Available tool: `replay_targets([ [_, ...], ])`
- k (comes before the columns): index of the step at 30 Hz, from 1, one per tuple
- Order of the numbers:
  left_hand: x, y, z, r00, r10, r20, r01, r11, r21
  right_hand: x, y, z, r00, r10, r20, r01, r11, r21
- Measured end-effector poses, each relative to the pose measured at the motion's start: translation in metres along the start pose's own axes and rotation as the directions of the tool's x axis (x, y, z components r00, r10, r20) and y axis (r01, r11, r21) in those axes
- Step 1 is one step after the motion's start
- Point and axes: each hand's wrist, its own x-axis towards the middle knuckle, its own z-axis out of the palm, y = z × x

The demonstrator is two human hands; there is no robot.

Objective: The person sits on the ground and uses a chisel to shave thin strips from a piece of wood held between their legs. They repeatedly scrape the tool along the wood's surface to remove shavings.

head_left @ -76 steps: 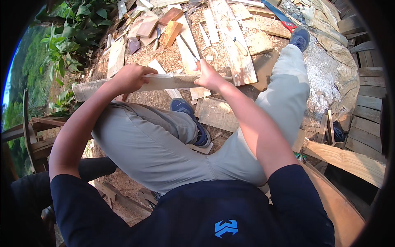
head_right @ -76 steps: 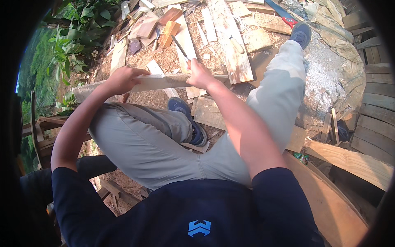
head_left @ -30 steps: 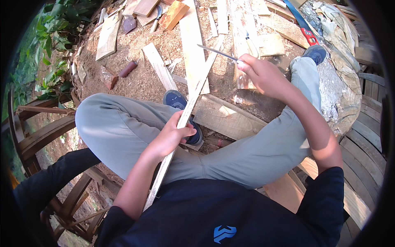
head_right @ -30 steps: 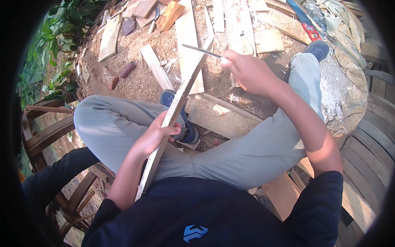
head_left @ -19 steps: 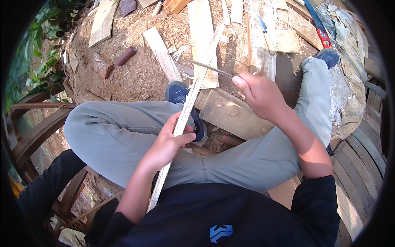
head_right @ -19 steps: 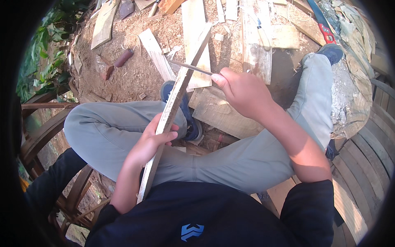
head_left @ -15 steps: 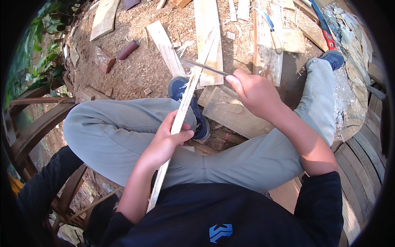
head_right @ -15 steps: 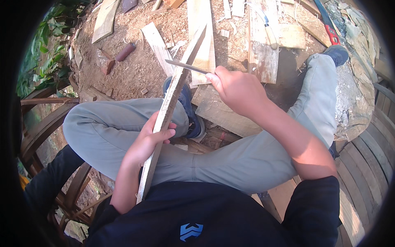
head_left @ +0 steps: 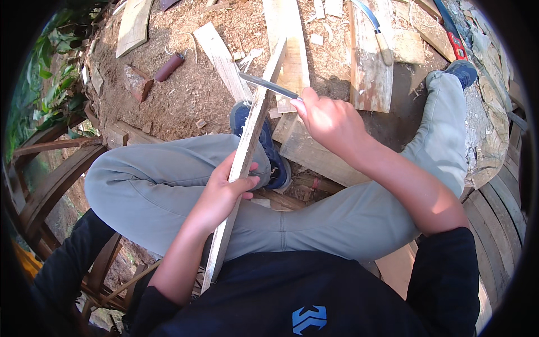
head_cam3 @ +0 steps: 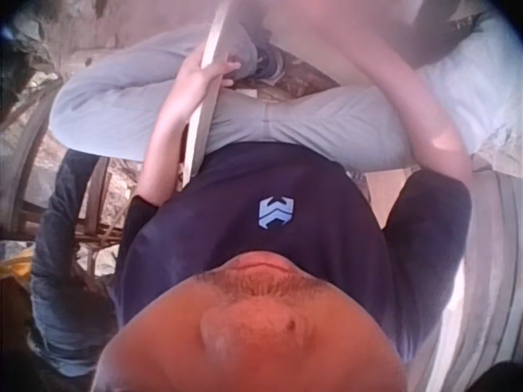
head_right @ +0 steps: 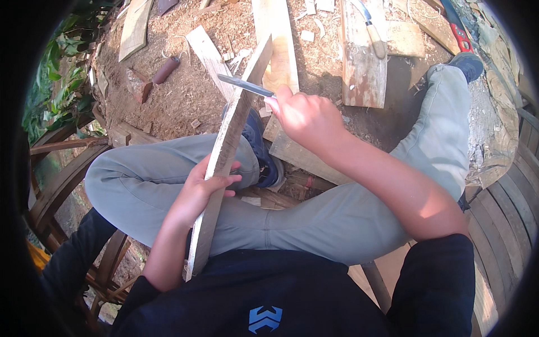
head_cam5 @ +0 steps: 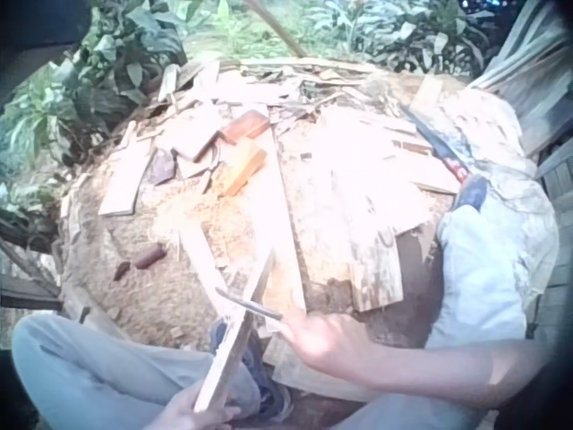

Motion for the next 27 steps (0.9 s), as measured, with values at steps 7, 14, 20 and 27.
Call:
replay_targets([
  [7, 0.003, 0.006, 0.011, 0.997, 0.058, 0.048, -0.062, 0.994, 0.089, 0.034, 0.034, -0.011, 0.937, 0.259, 0.233, -0.296, 0.944, 0.143],
  [14, 0.004, 0.003, 0.007, 0.992, 0.106, 0.069, -0.110, 0.992, 0.055, -0.008, 0.020, -0.010, 0.984, 0.124, 0.125, -0.157, 0.940, 0.302],
  [20, 0.008, 0.004, 0.007, 0.994, 0.093, 0.065, -0.097, 0.993, 0.061, -0.009, 0.025, 0.021, 0.994, -0.030, -0.108, 0.038, 0.997, 0.071],
  [27, 0.007, 0.003, 0.008, 0.996, 0.084, 0.031, -0.085, 0.996, 0.030, 0.003, 0.015, 0.026, 0.991, -0.017, -0.136, 0.015, 1.000, -0.016],
])
